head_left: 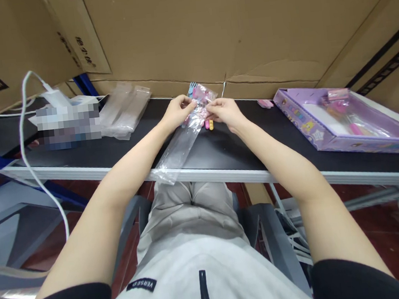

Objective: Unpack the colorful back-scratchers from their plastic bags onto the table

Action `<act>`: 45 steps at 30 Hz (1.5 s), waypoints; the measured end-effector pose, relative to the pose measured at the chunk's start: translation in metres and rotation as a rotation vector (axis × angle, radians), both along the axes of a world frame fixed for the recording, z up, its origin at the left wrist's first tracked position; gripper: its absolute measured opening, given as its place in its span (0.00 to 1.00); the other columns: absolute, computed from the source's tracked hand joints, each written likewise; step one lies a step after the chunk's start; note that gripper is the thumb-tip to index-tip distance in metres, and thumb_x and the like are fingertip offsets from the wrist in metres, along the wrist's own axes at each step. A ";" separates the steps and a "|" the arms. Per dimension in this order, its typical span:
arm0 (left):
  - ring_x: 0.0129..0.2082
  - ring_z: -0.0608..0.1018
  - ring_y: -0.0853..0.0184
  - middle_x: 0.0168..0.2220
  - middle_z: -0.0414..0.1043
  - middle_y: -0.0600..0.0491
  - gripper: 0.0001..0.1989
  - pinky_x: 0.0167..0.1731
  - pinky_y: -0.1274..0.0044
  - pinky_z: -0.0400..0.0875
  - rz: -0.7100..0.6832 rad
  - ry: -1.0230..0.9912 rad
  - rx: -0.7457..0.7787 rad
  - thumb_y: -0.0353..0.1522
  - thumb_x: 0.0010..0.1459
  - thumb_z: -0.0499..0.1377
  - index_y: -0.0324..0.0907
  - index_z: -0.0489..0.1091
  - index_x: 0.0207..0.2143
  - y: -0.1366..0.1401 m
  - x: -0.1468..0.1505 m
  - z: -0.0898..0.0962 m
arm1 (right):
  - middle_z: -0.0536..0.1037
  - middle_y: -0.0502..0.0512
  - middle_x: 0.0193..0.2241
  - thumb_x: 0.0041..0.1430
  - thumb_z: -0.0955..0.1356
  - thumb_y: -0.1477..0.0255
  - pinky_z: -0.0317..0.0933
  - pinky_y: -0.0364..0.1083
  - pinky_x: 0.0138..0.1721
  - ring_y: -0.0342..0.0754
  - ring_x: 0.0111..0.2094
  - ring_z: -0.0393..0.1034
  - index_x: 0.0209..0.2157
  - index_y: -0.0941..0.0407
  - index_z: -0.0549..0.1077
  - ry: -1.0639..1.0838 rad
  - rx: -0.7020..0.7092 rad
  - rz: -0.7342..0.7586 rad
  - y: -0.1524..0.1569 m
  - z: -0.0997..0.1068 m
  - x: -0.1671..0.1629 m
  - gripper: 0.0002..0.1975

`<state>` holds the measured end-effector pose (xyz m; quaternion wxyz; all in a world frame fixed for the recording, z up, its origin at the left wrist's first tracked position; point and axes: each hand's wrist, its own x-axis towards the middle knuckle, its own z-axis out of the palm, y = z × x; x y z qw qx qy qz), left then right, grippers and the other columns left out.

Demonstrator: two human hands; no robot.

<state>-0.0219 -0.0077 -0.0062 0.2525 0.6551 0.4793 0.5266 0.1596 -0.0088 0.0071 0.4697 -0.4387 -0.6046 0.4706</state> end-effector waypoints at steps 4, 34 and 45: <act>0.52 0.80 0.58 0.50 0.78 0.46 0.27 0.53 0.72 0.70 -0.037 0.142 0.146 0.38 0.56 0.74 0.41 0.72 0.55 -0.009 -0.002 0.002 | 0.75 0.50 0.25 0.60 0.73 0.77 0.78 0.51 0.43 0.49 0.33 0.80 0.29 0.55 0.70 0.036 0.124 -0.211 0.020 0.007 0.019 0.09; 0.71 0.60 0.37 0.72 0.58 0.34 0.42 0.65 0.50 0.58 0.617 0.854 -0.355 0.55 0.62 0.56 0.36 0.66 0.68 -0.008 -0.097 0.047 | 0.81 0.47 0.30 0.69 0.70 0.70 0.75 0.43 0.41 0.41 0.32 0.80 0.38 0.53 0.70 0.079 0.024 -0.309 0.030 0.010 0.043 0.05; 0.71 0.59 0.44 0.75 0.54 0.30 0.40 0.64 0.54 0.54 0.638 1.234 -0.659 0.50 0.70 0.57 0.29 0.61 0.71 -0.006 -0.106 0.048 | 0.79 0.46 0.26 0.70 0.66 0.79 0.73 0.40 0.39 0.38 0.25 0.75 0.35 0.55 0.70 0.008 -0.015 -0.308 0.023 0.010 0.042 0.07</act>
